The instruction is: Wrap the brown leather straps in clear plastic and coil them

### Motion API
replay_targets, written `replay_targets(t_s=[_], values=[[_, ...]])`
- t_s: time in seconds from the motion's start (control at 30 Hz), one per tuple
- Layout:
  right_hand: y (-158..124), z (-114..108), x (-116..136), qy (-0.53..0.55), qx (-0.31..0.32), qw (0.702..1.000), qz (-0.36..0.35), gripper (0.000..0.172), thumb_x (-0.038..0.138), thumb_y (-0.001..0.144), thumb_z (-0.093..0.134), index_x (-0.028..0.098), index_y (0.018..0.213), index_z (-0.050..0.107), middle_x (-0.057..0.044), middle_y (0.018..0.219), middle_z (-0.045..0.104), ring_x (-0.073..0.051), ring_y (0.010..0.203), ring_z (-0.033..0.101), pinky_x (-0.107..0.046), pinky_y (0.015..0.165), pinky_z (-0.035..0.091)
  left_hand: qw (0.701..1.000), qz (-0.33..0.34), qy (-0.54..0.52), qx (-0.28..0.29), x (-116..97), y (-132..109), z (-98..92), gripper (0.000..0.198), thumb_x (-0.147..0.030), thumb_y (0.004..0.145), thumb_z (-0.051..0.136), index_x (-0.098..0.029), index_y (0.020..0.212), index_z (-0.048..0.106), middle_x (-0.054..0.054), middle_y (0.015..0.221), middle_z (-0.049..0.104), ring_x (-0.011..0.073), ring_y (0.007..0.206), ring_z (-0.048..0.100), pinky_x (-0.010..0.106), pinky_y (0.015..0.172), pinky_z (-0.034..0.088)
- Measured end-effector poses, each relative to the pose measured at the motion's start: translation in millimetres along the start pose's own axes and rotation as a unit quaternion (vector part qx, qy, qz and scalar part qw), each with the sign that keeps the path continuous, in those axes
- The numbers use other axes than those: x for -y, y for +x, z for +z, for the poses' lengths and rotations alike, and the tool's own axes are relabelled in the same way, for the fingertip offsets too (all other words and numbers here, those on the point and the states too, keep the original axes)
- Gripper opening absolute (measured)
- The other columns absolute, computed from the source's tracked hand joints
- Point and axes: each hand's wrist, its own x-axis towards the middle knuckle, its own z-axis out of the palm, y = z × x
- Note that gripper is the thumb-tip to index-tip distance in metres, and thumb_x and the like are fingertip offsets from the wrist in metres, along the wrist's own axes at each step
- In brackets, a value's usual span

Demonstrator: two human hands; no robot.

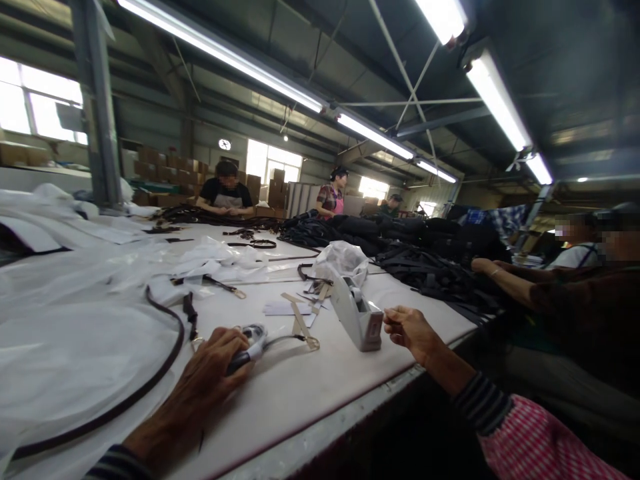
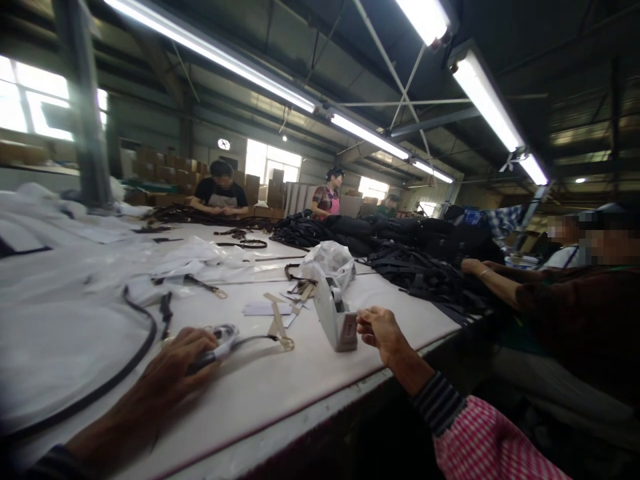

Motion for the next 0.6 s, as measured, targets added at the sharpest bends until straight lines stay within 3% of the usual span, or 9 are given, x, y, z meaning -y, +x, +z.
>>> replay_targets(t_s=[0.2, 0.33, 0.5, 0.6], values=[[-8.4, -2.5, -27.5, 0.026, 0.01, 1.0, 0.007, 0.027, 0.029, 0.069, 0.08, 0.017, 0.072, 0.055, 0.001, 0.065, 0.058, -0.007, 0.048, 0.05, -0.016, 0.041, 0.038, 0.995, -0.073, -0.065, -0.015, -3.4, 2.6, -10.8, 0.024, -0.046, 0.084, 0.063, -0.024, 0.087, 0.07, 0.006, 0.104, 0.071, 0.0281, 0.102, 0.06, 0.038, 0.091, 0.047], [-1.2, 1.3, -33.4, 0.006, 0.009, 1.0, -0.028, 0.034, 0.038, 0.064, 0.081, 0.018, 0.072, 0.054, 0.002, 0.061, 0.057, -0.007, 0.047, 0.049, -0.016, 0.04, 0.035, 0.978, -0.146, -0.149, -0.006, -14.1, 4.8, -23.8, 0.028, -0.05, 0.085, 0.064, -0.023, 0.088, 0.071, 0.003, 0.103, 0.07, 0.0227, 0.091, 0.063, 0.03, 0.081, 0.047], [-3.4, -5.5, -40.6, -0.067, 0.0, 0.996, -0.054, 0.037, 0.042, 0.055, 0.082, 0.02, 0.062, 0.052, 0.004, 0.049, 0.052, -0.009, 0.041, 0.044, -0.019, 0.037, 0.029, 0.906, -0.291, -0.306, -0.031, -24.1, 4.6, -33.7, 0.044, -0.06, 0.079, 0.068, -0.018, 0.091, 0.072, -0.002, 0.072, 0.063, 0.0141, 0.061, 0.051, 0.023, 0.055, 0.036], [-13.4, -13.2, -51.0, -0.105, -0.008, 0.993, -0.056, 0.038, 0.046, 0.054, 0.081, 0.02, 0.058, 0.052, 0.003, 0.045, 0.049, -0.01, 0.04, 0.041, -0.021, 0.037, 0.029, 0.866, -0.306, -0.392, -0.043, -26.6, 3.3, -32.6, 0.045, -0.059, 0.08, 0.069, -0.015, 0.09, 0.07, -0.003, 0.067, 0.057, 0.0117, 0.055, 0.045, 0.022, 0.051, 0.032]])
